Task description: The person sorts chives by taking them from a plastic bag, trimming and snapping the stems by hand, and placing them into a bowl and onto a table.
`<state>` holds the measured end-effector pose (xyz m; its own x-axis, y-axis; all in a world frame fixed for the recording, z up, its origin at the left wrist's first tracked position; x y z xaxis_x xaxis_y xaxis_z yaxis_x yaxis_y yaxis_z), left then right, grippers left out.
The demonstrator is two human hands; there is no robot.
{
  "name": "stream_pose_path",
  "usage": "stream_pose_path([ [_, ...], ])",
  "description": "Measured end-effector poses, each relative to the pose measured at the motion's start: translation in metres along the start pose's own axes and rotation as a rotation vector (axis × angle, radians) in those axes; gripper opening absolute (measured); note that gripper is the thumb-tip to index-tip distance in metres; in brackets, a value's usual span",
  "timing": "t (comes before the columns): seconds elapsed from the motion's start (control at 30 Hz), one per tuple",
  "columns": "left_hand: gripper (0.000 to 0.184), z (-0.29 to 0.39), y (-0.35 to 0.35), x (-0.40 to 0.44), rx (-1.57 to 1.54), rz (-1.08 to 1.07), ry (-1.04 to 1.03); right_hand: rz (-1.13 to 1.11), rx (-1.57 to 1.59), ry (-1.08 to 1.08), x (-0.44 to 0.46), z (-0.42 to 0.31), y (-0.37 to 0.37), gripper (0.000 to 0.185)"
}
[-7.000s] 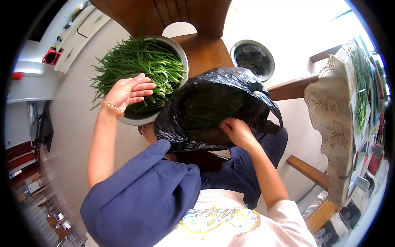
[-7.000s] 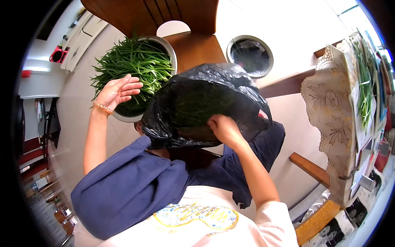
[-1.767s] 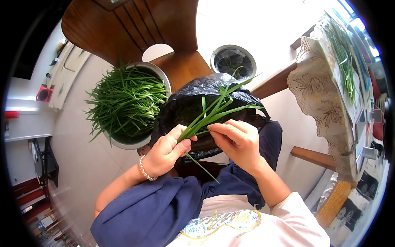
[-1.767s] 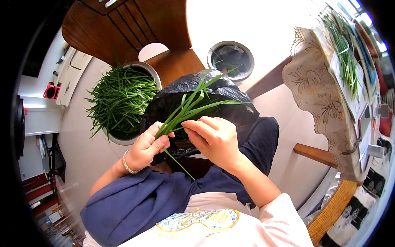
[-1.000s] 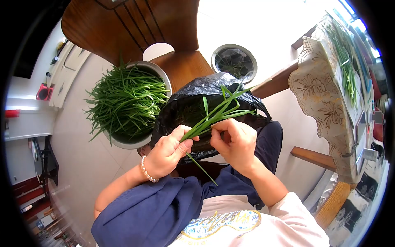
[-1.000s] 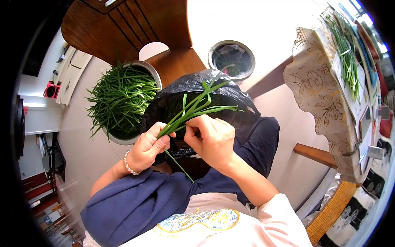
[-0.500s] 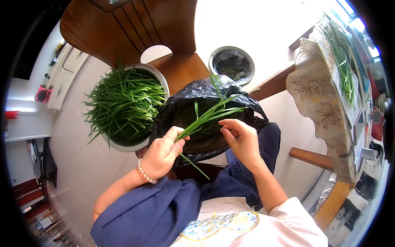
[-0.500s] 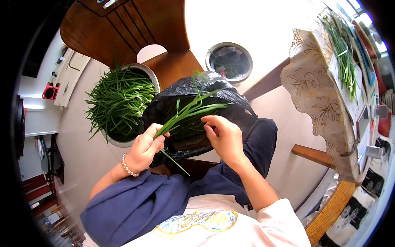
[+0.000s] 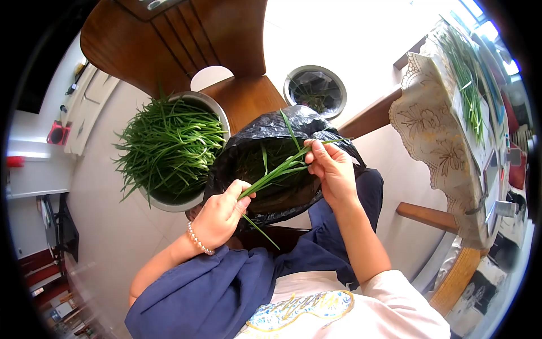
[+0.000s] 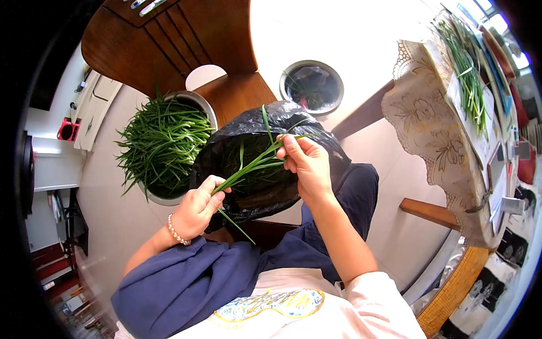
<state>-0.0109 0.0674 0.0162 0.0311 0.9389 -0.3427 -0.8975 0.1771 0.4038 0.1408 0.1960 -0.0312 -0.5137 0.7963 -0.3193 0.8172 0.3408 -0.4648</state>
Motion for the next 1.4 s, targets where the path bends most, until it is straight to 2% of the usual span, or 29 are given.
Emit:
stream_pose_path([
  [0.23,0.013,0.009,0.02,-0.004,-0.031,0.019,0.04,0.216,-0.208,0.256,-0.001,-0.044,0.033,0.026],
  [0.27,0.012,0.016,0.031,-0.006,0.017,0.077,-0.046,0.239,-0.261,0.288,-0.004,-0.051,0.037,0.025],
  [0.33,0.013,0.022,0.063,-0.016,0.134,0.18,-0.045,0.266,-0.285,0.362,-0.012,-0.063,0.041,0.021],
  [0.4,0.015,0.018,0.108,-0.034,0.182,0.416,-0.097,0.25,-0.312,0.427,-0.017,-0.07,0.045,0.019],
  [0.47,0.017,-0.003,0.154,-0.057,-0.154,0.563,0.042,0.228,-0.545,0.451,-0.026,-0.074,0.031,0.017],
  [0.53,0.016,-0.017,0.189,-0.074,-0.329,0.686,0.122,0.132,-0.744,0.357,-0.03,-0.059,0.008,0.015],
  [0.57,0.016,-0.021,0.198,-0.075,-0.322,0.69,0.124,0.014,-0.829,0.288,-0.025,-0.04,0.004,0.015],
  [0.6,0.016,-0.027,0.206,-0.075,-0.49,0.721,0.035,-0.065,-1.004,0.144,-0.023,-0.021,-0.003,0.017],
  [0.63,0.015,-0.034,0.211,-0.073,-0.659,0.746,-0.057,-0.113,-1.165,0.094,-0.02,-0.002,-0.006,0.019],
  [0.67,0.015,-0.042,0.211,-0.066,-0.655,0.747,-0.056,-0.169,-1.366,0.368,-0.02,0.009,-0.017,0.013],
  [0.73,0.014,-0.066,0.207,-0.052,-0.933,0.846,-0.194,-0.182,-1.387,0.539,-0.026,0.017,-0.038,0.008],
  [0.8,0.023,-0.093,0.18,-0.024,-1.056,0.743,-0.05,-0.236,-1.442,0.237,-0.018,0.047,-0.025,0.016],
  [0.83,0.028,-0.101,0.162,-0.013,-1.012,0.62,0.094,-0.264,-1.513,0.121,-0.013,0.062,-0.016,0.018],
  [0.87,0.033,-0.109,0.143,-0.005,-0.963,0.493,0.235,-0.258,-1.518,0.11,-0.012,0.067,-0.011,0.018],
  [0.93,0.045,-0.104,0.113,-0.004,-0.797,0.37,0.43,-0.359,-1.573,0.172,-0.012,0.072,-0.012,0.02],
  [0.97,0.052,-0.097,0.107,-0.006,-0.682,0.352,0.429,-0.397,-1.546,0.321,-0.014,0.068,-0.017,0.021],
  [1.0,0.044,-0.091,0.105,-0.009,-0.581,0.412,0.447,-0.38,-1.556,0.299,-0.013,0.07,-0.011,0.021],
  [1.07,0.031,-0.073,0.112,-0.01,-0.157,0.585,0.304,-0.468,-1.584,0.389,-0.014,0.071,-0.014,0.023],
  [1.1,0.021,-0.047,0.111,-0.014,0.116,0.706,0.107,-0.523,-1.661,0.257,-0.012,0.08,-0.008,0.02],
  [1.13,0.018,-0.019,0.098,-0.011,0.213,0.662,-0.024,-0.511,-1.666,0.248,-0.011,0.078,-0.005,0.02],
  [1.2,0.02,0.026,0.059,-0.003,0.626,0.409,-0.363,-0.721,-1.845,0.041,-0.013,0.1,0.003,0.014],
  [1.27,0.027,0.033,0.018,0.004,0.823,0.202,-0.545,-0.719,-1.871,0.037,-0.012,0.101,0.009,0.012],
  [1.3,0.03,0.027,0.001,0.007,1.023,0.123,-0.563,-0.722,-1.897,0.047,-0.01,0.101,0.01,0.01],
  [1.33,0.031,0.014,-0.009,0.01,1.067,0.047,-0.512,-0.719,-1.902,0.042,-0.007,0.101,0.012,0.01],
  [1.4,0.032,-0.003,-0.017,0.014,1.118,-0.015,-0.384,-0.53,-2.039,0.153,0.006,0.089,0.017,0.013],
])
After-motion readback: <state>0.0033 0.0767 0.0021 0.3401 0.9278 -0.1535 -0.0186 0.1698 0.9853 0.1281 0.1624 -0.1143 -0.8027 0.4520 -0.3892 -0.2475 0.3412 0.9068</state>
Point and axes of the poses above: each hand's wrist, its own x-axis towards the middle knuckle, its own y-axis out of the back of the hand, z = x × y, the point moved 8 cm from there along x, towards the middle knuckle, and after that the axes turned 5 degrees about -z, right-handed, at the moved point
